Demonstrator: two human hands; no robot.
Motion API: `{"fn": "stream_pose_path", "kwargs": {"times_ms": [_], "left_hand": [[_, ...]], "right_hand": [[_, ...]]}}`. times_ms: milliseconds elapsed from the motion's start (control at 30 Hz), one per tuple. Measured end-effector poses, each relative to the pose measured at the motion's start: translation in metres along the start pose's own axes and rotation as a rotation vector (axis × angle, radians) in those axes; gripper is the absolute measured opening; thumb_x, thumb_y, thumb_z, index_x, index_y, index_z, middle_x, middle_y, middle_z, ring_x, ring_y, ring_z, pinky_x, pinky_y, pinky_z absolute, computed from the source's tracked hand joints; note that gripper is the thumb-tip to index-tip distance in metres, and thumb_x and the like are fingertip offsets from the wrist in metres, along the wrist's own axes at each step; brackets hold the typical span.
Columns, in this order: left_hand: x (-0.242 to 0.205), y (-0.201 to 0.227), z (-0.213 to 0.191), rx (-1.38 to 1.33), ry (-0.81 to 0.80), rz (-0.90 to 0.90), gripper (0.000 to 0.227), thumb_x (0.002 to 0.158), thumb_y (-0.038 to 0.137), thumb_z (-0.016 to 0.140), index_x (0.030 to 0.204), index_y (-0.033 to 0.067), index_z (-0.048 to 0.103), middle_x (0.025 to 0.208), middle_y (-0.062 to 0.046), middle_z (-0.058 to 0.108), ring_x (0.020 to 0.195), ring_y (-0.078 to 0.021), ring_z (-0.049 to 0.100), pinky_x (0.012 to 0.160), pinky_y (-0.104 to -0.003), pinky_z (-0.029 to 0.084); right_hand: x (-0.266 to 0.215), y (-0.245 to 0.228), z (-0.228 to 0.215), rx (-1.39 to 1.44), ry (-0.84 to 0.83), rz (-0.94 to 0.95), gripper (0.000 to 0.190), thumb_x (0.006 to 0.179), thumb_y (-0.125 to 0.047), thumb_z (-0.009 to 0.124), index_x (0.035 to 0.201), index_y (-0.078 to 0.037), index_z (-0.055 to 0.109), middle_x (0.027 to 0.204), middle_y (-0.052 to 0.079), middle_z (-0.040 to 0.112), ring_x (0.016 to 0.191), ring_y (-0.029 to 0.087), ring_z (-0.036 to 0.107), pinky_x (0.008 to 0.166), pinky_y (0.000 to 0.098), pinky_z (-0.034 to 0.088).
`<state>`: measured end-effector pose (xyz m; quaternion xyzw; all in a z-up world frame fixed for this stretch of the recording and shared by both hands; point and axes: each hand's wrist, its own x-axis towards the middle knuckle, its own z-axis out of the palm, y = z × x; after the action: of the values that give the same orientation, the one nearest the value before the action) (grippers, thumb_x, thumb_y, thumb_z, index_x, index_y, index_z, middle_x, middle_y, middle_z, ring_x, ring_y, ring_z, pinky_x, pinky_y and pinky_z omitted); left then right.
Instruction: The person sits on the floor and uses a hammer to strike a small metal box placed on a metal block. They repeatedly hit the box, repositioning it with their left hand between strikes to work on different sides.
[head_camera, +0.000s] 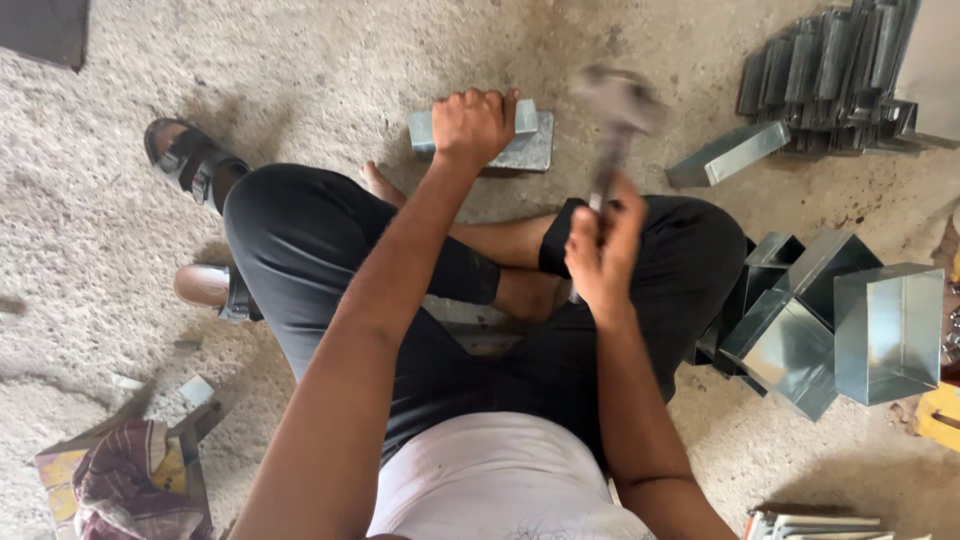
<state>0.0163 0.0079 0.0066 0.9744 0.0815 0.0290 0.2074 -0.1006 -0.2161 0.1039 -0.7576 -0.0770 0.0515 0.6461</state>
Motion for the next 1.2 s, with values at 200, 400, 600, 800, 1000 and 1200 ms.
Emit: {"fn": "stream_pose_path", "kwargs": {"times_ms": [200,400,600,800,1000,1200], "left_hand": [[0.013,0.003,-0.010,-0.009,0.023,-0.037,0.055,0.100,0.051,0.045,0.083,0.0111,0.079,0.082,-0.018,0.075,0.075,-0.0379,0.074,0.068,-0.052,0.057],[0.010,-0.007,0.012,-0.586,0.126,-0.235,0.055,0.099,0.052,0.048,0.090,0.0067,0.079,0.078,-0.022,0.073,0.074,-0.0395,0.071,0.070,-0.049,0.053],[-0.013,-0.017,0.075,-1.050,0.627,0.042,0.055,0.112,0.034,0.039,0.098,-0.0097,0.068,0.076,-0.026,0.064,0.066,-0.0404,0.061,0.065,-0.051,0.046],[-0.022,-0.015,0.098,-1.143,0.476,-0.081,0.054,0.109,0.034,0.038,0.076,-0.0051,0.057,0.067,-0.027,0.054,0.060,-0.0416,0.053,0.059,-0.050,0.039],[-0.026,-0.016,0.116,-1.197,0.432,-0.095,0.055,0.108,0.035,0.038,0.074,-0.0042,0.056,0.064,-0.026,0.053,0.056,-0.0402,0.051,0.059,-0.050,0.039],[-0.016,-0.018,0.142,-1.024,0.595,-0.099,0.052,0.112,0.036,0.045,0.078,-0.0028,0.054,0.071,-0.027,0.051,0.064,-0.0427,0.051,0.063,-0.052,0.039]], "right_hand": [[-0.019,0.016,0.004,-0.309,-0.092,0.065,0.058,0.108,-0.020,0.065,0.160,-0.017,0.039,0.080,-0.002,0.056,0.061,0.005,0.050,0.053,0.0229,0.043],[-0.046,-0.024,0.020,0.027,-0.066,0.465,0.064,0.097,-0.016,0.068,0.154,-0.019,0.037,0.076,0.001,0.055,0.049,0.005,0.045,0.040,0.0220,0.037],[-0.043,-0.091,0.012,0.157,-0.114,-0.034,0.069,0.101,-0.016,0.070,0.155,-0.018,0.028,0.091,0.007,0.061,0.055,0.008,0.048,0.045,0.0216,0.039],[-0.028,-0.128,-0.017,0.337,-0.075,-0.400,0.046,0.098,-0.049,0.072,0.101,-0.004,0.062,0.072,0.001,0.053,0.043,0.007,0.043,0.039,0.0213,0.035],[-0.016,-0.053,-0.001,-0.311,-0.237,-0.014,0.035,0.108,-0.034,0.066,0.099,0.000,0.061,0.065,-0.001,0.053,0.054,0.008,0.049,0.051,0.0248,0.038],[-0.079,-0.010,-0.012,-0.182,-0.241,0.221,0.047,0.106,-0.014,0.059,0.150,-0.008,0.044,0.073,-0.002,0.052,0.056,0.005,0.046,0.050,0.0212,0.038]]}}
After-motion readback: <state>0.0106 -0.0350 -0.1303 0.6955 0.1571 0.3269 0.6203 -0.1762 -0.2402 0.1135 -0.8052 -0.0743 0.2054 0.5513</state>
